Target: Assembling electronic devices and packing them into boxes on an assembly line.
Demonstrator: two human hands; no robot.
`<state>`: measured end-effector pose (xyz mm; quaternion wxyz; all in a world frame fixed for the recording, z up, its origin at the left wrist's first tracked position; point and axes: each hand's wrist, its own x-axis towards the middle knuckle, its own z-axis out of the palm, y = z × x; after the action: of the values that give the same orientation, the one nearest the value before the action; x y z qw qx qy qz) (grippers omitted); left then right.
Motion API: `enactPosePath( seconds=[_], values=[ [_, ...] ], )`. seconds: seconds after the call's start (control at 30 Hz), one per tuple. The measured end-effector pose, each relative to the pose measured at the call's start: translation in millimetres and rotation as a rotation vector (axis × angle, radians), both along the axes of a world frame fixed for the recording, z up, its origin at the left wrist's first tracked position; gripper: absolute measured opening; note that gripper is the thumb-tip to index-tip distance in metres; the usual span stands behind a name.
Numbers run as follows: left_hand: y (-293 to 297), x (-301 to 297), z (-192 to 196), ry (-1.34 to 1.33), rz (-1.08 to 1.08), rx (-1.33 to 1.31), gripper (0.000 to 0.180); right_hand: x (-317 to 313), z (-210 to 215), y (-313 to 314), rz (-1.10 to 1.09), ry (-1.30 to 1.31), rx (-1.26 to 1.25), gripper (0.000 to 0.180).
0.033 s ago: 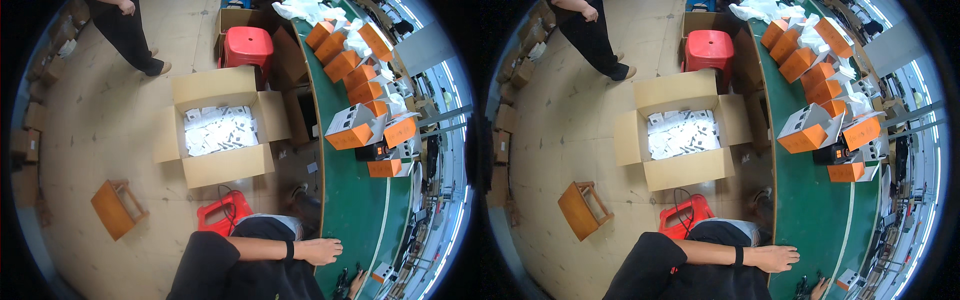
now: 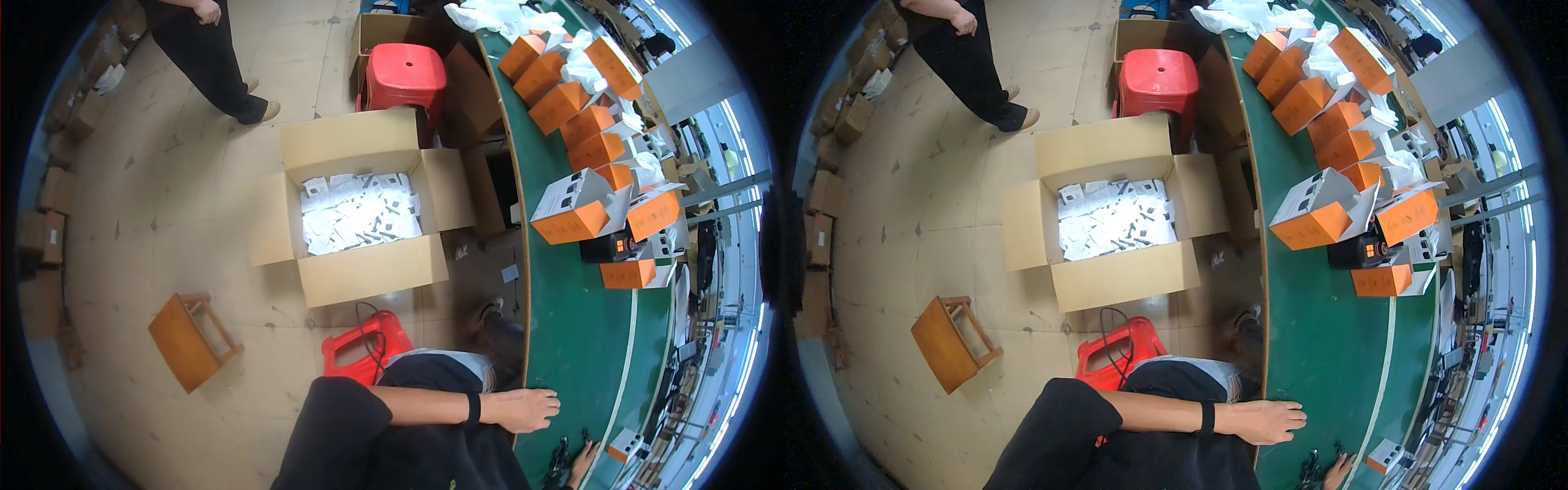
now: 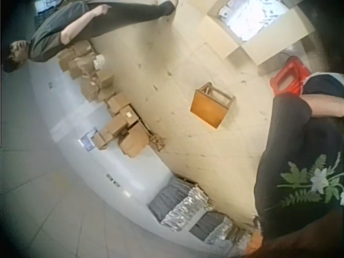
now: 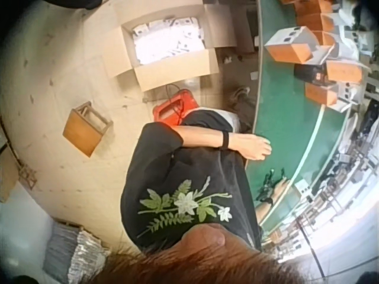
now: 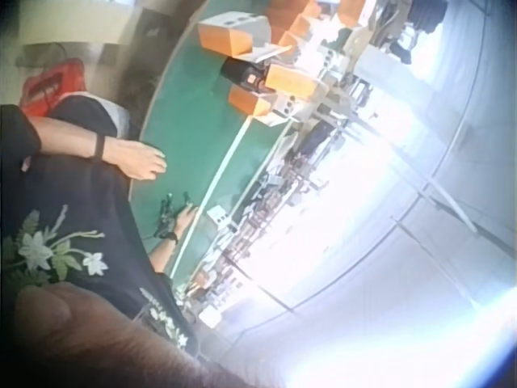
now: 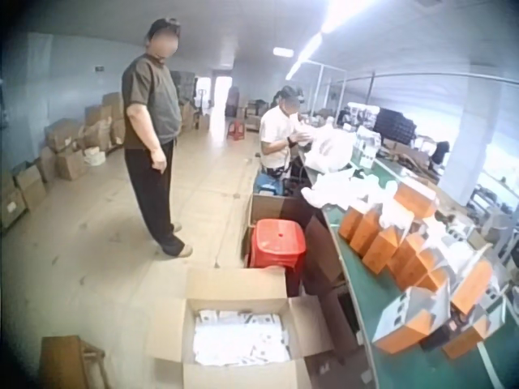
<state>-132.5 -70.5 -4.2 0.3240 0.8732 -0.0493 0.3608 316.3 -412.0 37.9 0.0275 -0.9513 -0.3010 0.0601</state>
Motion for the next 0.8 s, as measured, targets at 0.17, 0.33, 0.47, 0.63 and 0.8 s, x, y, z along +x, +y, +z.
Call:
enactPosePath(
  seconds=[0.17, 0.33, 0.47, 0.63, 0.8],
  values=[
    [6, 1, -2, -0.003, -0.005, 0.04, 0.023, -15, -6, 7, -0.039, 0.026, 0.079, 0.079],
    [5, 2, -1, 0.008, 0.004, 0.076, 0.026, -33, 4, 26, -0.111, -0.013, 0.004, 0.08],
    [5, 0, 0, 0.006, 0.023, 0.101, 0.025, -54, 1, 26, -0.117, -0.057, 0.006, 0.078],
    [3, -2, 2, 0.006, 0.02, 0.083, 0.021, -62, 3, 25, -0.122, -0.061, 0.035, 0.077],
    [5, -10, -2, 0.0, 0.032, 0.029, 0.021, -66, -4, 39, -0.155, -0.052, 0.037, 0.078]
  ],
)
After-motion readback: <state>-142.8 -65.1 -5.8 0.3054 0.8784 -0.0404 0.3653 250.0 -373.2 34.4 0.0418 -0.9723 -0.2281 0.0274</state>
